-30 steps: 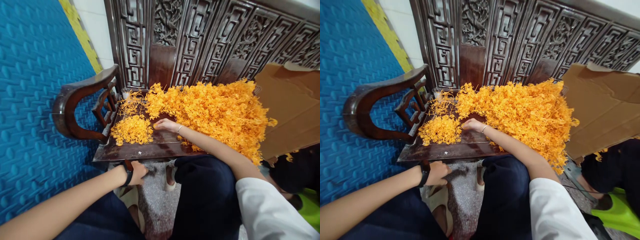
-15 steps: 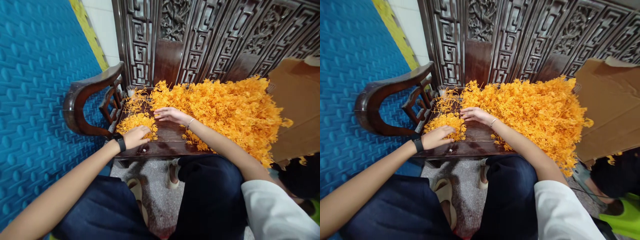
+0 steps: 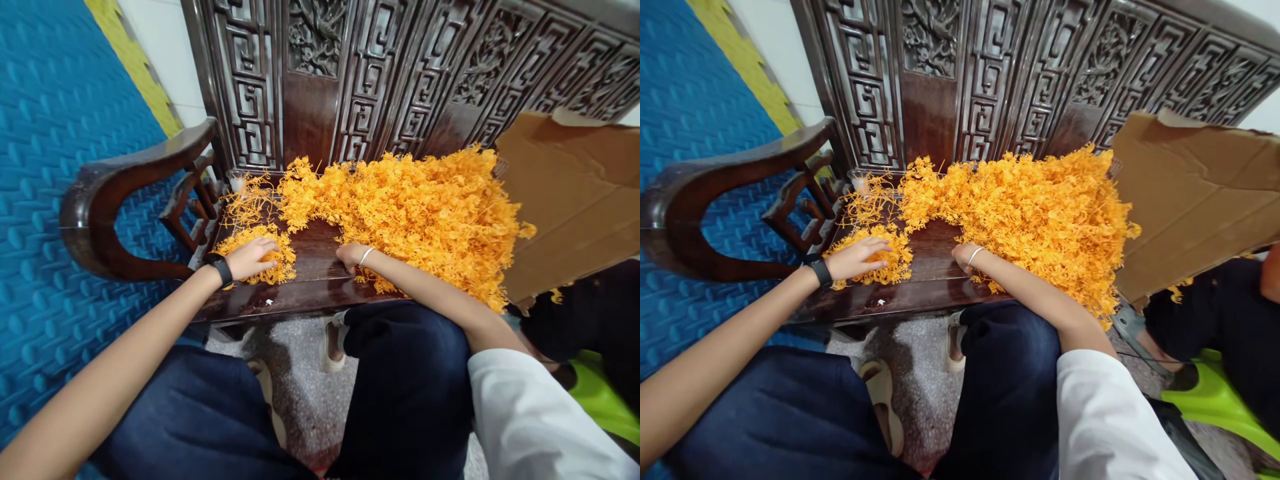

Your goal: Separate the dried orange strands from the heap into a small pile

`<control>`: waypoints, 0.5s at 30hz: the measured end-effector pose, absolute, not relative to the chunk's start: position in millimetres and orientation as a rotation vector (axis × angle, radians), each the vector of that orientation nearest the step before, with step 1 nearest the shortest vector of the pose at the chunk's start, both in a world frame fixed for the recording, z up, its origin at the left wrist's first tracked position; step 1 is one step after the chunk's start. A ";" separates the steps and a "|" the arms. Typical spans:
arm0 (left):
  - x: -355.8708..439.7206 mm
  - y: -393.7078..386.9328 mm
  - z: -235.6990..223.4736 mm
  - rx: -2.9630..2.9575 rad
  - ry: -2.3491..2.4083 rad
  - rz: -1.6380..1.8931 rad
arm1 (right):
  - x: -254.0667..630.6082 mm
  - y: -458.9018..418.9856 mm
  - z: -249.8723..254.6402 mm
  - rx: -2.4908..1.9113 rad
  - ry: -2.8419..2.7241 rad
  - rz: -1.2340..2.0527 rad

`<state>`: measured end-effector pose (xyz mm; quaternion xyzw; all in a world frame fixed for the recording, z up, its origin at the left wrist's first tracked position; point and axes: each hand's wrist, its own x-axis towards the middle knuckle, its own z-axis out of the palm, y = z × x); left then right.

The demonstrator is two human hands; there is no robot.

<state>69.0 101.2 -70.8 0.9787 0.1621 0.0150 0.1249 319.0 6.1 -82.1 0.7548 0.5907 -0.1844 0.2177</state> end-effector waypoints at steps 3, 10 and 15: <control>68.9 104.7 -74.2 2.850 0.486 0.036 | 326.6 6.2 -84.6 2.083 1.657 -0.509; 69.1 102.4 -74.7 2.845 0.462 0.062 | 329.7 9.3 -75.4 2.212 1.927 -0.425; 67.2 102.0 -73.4 2.811 0.502 0.194 | 324.2 14.8 -55.4 2.376 2.150 -0.290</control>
